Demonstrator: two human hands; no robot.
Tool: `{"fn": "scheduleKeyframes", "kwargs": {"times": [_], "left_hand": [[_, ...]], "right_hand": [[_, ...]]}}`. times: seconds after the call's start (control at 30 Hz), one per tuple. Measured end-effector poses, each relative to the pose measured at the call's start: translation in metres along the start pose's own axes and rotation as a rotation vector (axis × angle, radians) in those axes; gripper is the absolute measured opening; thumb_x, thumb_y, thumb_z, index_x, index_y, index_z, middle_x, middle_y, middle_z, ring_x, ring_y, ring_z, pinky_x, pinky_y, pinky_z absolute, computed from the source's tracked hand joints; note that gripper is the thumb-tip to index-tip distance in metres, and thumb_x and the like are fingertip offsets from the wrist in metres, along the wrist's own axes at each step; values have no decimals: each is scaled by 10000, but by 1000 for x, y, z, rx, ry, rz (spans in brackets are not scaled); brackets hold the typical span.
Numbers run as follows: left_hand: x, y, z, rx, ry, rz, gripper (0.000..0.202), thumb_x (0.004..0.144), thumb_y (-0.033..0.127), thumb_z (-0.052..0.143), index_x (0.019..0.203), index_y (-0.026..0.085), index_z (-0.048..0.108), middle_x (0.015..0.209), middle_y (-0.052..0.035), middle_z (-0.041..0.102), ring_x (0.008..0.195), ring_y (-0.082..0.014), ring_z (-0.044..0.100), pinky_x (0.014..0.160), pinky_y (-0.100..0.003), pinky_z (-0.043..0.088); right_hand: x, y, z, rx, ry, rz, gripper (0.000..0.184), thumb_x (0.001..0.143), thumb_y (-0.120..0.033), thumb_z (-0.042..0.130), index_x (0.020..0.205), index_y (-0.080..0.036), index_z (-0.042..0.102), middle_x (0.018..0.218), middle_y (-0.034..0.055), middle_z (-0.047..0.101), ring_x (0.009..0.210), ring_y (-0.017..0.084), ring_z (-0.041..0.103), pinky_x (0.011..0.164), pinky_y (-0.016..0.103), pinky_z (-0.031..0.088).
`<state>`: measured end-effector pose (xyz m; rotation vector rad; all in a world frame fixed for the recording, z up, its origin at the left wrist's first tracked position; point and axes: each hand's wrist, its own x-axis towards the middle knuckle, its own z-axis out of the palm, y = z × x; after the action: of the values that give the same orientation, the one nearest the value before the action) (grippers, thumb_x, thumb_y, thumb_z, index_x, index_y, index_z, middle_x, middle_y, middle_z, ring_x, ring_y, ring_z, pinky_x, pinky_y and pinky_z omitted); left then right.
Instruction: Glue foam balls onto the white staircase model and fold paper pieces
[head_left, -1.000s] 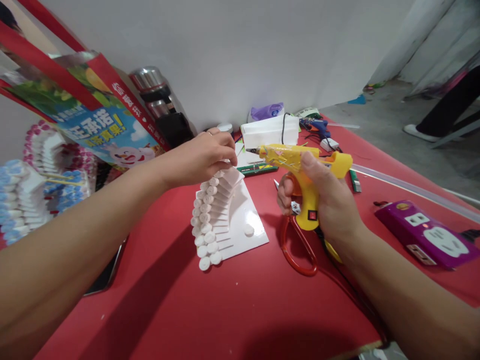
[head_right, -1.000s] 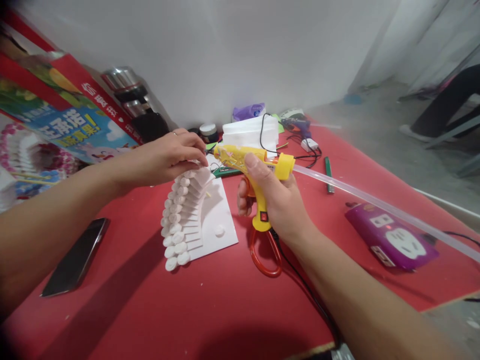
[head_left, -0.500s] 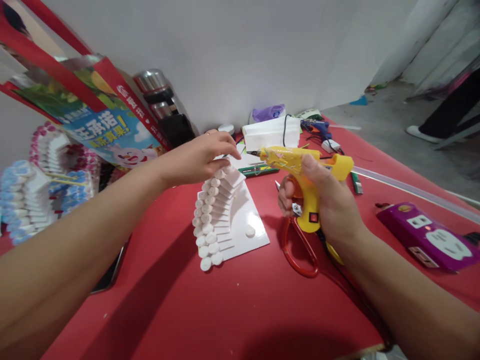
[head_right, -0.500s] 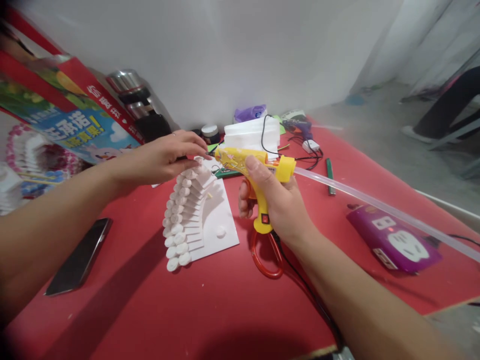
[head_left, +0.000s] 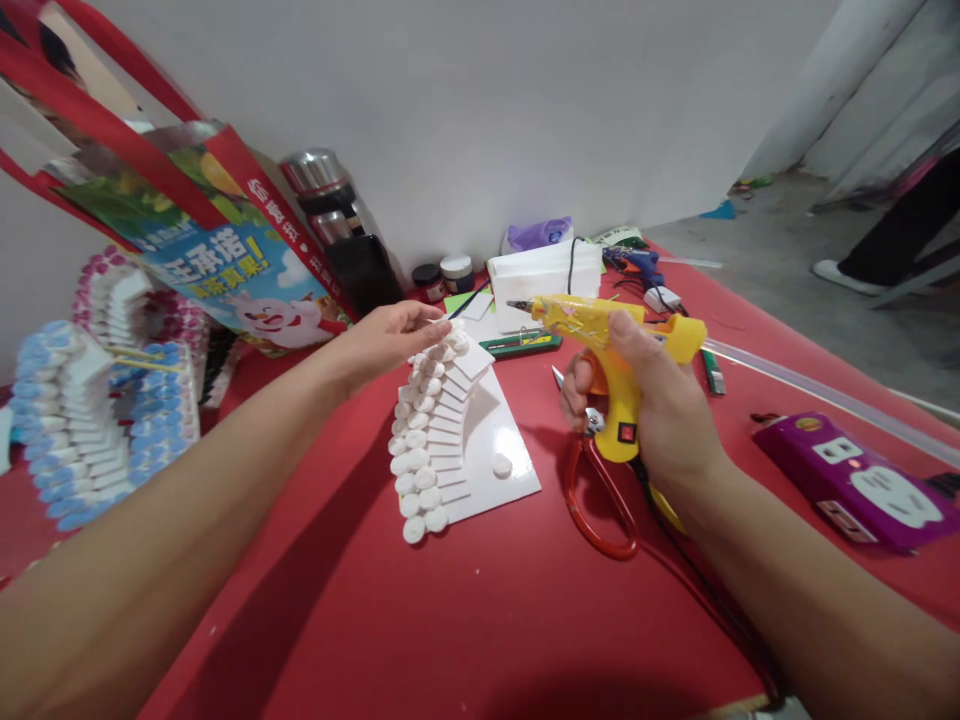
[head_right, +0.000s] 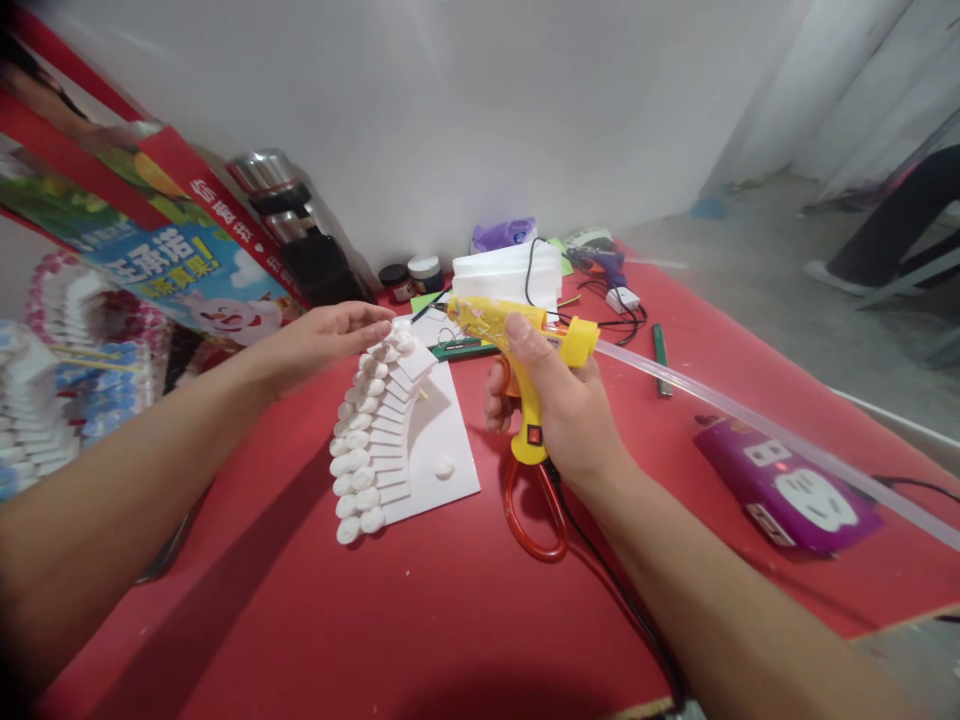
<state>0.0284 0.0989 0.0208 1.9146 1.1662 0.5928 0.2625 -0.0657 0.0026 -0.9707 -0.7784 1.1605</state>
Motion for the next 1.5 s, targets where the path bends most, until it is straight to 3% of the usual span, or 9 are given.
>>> {"fn": "scheduleKeyframes", "kwargs": {"times": [0.23, 0.5, 0.67, 1.17, 1.4, 1.5], "left_hand": [[-7, 6, 7, 7, -82, 33, 485, 806, 549, 781, 1133, 192, 736, 1013, -102, 784, 839, -224, 724, 696, -321, 533], [-10, 10, 9, -25, -130, -36, 548, 841, 579, 737, 1199, 166, 694, 1090, -84, 751, 951, -205, 676, 807, -298, 488], [-8, 8, 10, -107, -126, -70, 551, 871, 657, 669, 1130, 171, 706, 1017, -68, 733, 869, -181, 644, 745, -275, 465], [-6, 11, 17, -55, -128, -44, 462, 837, 575, 733, 1064, 173, 707, 907, -54, 719, 764, -174, 640, 669, -265, 433], [-3, 4, 17, -257, -95, -104, 530, 823, 707, 696, 931, 188, 717, 881, -47, 734, 756, -169, 655, 710, -269, 490], [-4, 4, 17, -217, -122, -93, 507, 779, 668, 766, 913, 181, 718, 800, -32, 703, 643, -139, 594, 608, -246, 434]], "right_hand": [[0, -1, 1, 39, 12, 6, 431, 893, -572, 713, 712, -188, 636, 634, 14, 587, 501, 132, 584, 423, 253, 480], [2, 3, -2, 24, -2, -13, 453, 896, -593, 695, 710, -182, 650, 635, 11, 600, 497, 137, 590, 412, 249, 481], [2, 2, -2, 19, 8, -17, 435, 893, -590, 698, 735, -187, 656, 638, 9, 605, 503, 140, 590, 415, 249, 479], [0, 0, 2, 12, 22, -45, 438, 911, -568, 686, 729, -173, 633, 629, 2, 591, 493, 125, 567, 407, 240, 449], [1, 1, 0, 23, -2, -40, 423, 920, -563, 678, 735, -183, 644, 637, 2, 593, 512, 126, 576, 409, 238, 439], [1, 2, -1, 15, 0, -37, 415, 917, -573, 680, 766, -186, 666, 635, -1, 599, 504, 124, 575, 411, 236, 440]]}}
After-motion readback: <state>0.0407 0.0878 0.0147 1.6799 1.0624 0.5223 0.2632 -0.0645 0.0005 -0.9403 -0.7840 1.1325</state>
